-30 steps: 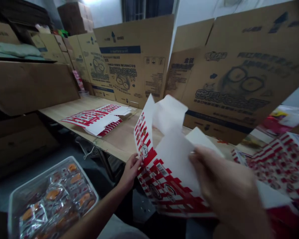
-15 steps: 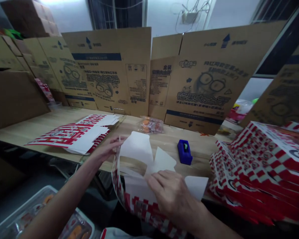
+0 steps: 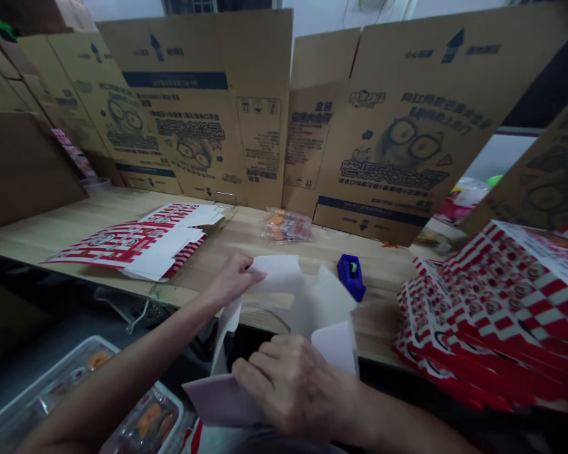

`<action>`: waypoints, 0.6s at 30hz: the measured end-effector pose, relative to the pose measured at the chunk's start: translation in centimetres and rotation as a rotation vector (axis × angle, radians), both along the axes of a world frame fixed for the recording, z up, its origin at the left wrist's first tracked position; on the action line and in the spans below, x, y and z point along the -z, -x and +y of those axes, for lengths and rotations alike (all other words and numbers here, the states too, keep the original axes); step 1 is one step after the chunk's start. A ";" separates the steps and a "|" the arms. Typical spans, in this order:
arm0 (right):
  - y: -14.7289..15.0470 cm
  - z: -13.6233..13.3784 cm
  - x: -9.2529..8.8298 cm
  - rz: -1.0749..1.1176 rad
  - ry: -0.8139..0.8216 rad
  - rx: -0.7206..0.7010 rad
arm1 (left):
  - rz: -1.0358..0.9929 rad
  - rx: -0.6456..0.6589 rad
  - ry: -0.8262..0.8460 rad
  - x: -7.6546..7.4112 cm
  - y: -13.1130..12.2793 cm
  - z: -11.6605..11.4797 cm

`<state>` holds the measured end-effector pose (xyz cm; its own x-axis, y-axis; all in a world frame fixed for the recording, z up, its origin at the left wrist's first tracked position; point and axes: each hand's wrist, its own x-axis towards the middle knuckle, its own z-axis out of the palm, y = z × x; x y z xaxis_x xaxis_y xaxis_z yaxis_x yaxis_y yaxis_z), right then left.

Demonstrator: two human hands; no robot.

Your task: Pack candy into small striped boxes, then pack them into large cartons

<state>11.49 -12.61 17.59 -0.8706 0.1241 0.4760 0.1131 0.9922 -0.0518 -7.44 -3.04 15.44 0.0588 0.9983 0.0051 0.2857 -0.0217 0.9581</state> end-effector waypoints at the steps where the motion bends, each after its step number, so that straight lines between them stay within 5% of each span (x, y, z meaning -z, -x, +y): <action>1: -0.2 0.3 0.2 -0.008 0.014 0.009 | 0.008 0.022 -0.049 -0.6 -0.5 -0.3; 9: -2.2 4.2 4.0 0.032 0.263 0.327 | -0.262 0.051 -0.121 -1.4 -3.0 1.6; 15: -2.2 4.3 3.4 -0.004 0.261 0.418 | -0.236 0.216 -0.245 -2.5 -5.2 3.7; 18: -1.7 5.4 3.2 -0.004 0.303 0.479 | -0.235 0.187 -0.206 -2.3 -5.0 4.5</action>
